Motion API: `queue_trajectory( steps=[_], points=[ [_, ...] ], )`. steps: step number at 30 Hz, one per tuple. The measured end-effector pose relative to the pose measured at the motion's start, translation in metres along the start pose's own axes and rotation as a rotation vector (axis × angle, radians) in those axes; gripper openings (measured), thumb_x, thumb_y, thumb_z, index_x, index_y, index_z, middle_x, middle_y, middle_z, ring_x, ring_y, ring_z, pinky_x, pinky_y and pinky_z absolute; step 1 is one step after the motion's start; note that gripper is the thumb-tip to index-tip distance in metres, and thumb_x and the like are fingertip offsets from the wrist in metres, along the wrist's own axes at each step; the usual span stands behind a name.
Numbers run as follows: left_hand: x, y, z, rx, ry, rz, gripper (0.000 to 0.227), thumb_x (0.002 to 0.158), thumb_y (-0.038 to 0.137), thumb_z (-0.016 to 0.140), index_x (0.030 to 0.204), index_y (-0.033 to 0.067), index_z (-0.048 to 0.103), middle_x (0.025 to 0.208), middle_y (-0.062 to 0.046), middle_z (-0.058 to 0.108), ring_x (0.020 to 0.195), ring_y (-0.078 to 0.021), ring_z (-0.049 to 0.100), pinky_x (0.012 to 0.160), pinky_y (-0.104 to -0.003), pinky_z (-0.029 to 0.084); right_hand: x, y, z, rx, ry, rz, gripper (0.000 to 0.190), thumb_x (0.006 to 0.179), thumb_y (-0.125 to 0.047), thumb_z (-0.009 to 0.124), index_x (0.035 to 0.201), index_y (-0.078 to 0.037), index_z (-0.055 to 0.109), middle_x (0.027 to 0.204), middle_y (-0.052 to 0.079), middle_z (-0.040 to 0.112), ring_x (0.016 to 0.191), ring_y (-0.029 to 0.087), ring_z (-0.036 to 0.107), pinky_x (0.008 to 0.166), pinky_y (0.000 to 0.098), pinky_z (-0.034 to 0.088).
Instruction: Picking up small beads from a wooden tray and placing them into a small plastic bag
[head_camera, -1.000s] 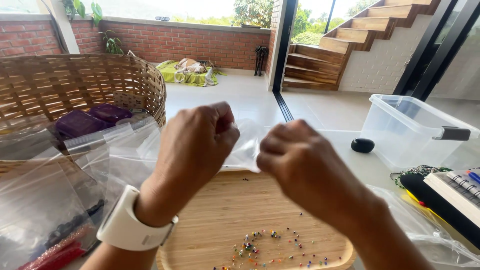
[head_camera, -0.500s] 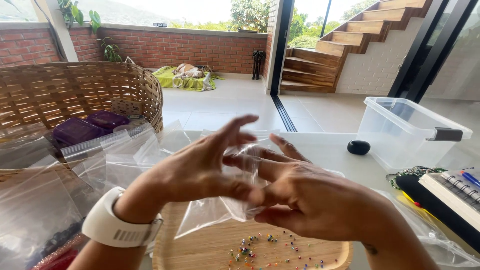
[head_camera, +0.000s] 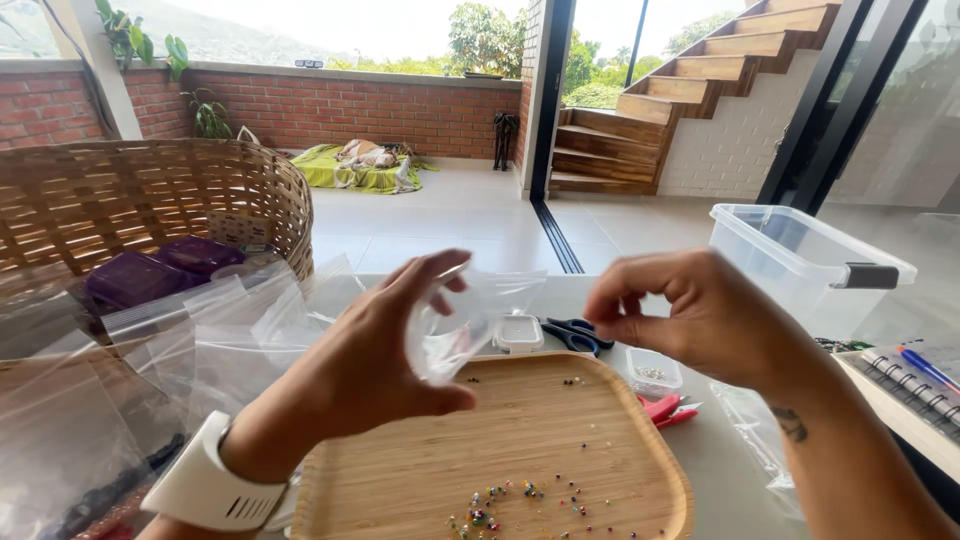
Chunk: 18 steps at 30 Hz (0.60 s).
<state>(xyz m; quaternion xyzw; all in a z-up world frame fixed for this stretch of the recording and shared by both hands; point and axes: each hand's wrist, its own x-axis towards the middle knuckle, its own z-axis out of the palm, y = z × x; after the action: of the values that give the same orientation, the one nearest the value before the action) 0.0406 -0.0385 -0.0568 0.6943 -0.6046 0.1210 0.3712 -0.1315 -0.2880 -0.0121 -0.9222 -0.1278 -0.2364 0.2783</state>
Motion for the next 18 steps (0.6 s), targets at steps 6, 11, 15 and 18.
queue_trajectory(
  steps=[6,11,15,18],
  points=[
    [-0.055,-0.006,0.033,0.044,0.171,-0.044,0.127,0.044,0.027,0.107,0.151,0.0114,0.04,0.149,-0.011,0.054,0.127,-0.0272,0.06,0.107,-0.043,0.044,-0.02,0.095,0.023,0.003,-0.333,0.585,0.027,0.081,0.003,0.075,0.102,-0.011,0.084,0.087,-0.002,0.079,0.075,0.007,0.065,0.067,0.0225,0.051],
    [-0.074,-0.009,0.038,0.028,0.276,-0.095,0.114,0.056,0.036,0.099,0.152,0.0128,0.043,0.155,-0.011,0.05,0.104,-0.0231,0.075,0.097,-0.042,0.053,-0.024,0.119,0.044,0.139,-0.28,0.509,0.027,0.076,0.007,0.079,0.099,-0.005,0.086,0.083,0.001,0.079,0.073,0.009,0.068,0.07,0.0221,0.053],
    [-0.078,-0.01,0.047,0.083,0.211,-0.002,0.108,0.059,0.035,0.1,0.15,0.0117,0.046,0.151,-0.015,0.051,0.135,-0.034,0.055,0.11,-0.05,0.045,-0.027,0.127,0.046,0.156,-0.409,0.619,0.029,0.077,0.007,0.079,0.103,-0.005,0.084,0.082,0.004,0.074,0.073,0.011,0.066,0.059,0.0242,0.051],
    [-0.079,-0.014,0.05,0.106,0.203,-0.004,0.107,0.061,0.04,0.099,0.151,0.0155,0.046,0.15,-0.014,0.05,0.132,-0.0342,0.056,0.106,-0.05,0.046,-0.027,0.13,0.047,0.081,-0.415,0.655,0.029,0.076,0.006,0.08,0.101,-0.008,0.084,0.079,0.002,0.072,0.072,0.01,0.065,0.058,0.0243,0.05]
  ],
)
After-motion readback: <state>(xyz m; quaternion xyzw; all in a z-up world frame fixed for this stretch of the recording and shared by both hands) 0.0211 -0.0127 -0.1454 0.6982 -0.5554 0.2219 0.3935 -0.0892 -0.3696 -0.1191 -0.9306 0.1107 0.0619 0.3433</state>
